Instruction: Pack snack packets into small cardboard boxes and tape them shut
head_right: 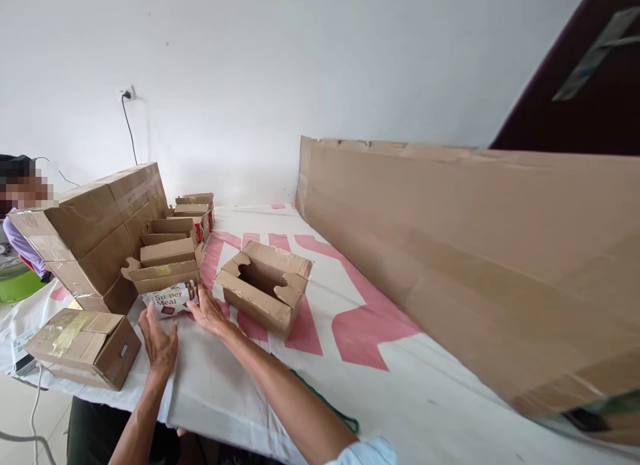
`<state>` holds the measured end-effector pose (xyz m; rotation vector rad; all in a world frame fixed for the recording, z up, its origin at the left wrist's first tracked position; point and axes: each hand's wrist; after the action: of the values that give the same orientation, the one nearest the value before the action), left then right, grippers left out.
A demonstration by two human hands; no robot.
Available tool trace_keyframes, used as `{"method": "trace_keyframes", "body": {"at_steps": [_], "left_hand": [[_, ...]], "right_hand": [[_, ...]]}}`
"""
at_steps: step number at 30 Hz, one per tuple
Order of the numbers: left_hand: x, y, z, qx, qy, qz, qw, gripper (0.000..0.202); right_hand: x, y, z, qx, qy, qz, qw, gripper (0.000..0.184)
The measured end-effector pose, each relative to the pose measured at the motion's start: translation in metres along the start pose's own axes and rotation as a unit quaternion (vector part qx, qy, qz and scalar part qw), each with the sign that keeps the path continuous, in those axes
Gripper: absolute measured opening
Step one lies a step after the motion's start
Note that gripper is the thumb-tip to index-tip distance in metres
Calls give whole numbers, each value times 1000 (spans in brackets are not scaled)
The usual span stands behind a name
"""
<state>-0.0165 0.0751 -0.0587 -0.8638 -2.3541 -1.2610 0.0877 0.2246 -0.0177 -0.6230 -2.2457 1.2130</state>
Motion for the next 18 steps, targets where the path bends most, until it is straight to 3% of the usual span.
{"method": "trace_keyframes", "body": {"at_steps": [4, 9, 14, 18], "left_hand": [[7, 15, 9, 77, -11, 5, 997, 76], [38, 11, 21, 128, 4, -9, 992, 72], [60, 6, 41, 132, 10, -2, 991, 76], [81, 10, 59, 121, -9, -12, 993, 77]], "right_hand": [[0, -1, 9, -9, -37, 6, 999, 41], [-50, 10, -11, -90, -51, -78, 992, 54], [-128, 41, -60, -177, 52, -115, 976, 43], [-187, 77, -101, -244, 142, -105, 954, 36]]}}
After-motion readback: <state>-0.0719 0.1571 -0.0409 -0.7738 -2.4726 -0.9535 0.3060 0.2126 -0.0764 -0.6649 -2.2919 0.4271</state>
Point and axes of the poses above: each hand's wrist, its own x-axis towards the middle knuckle, its own z-axis out of the palm, y = z × x, and after that the axes turned 3 degrees about x, right-handed
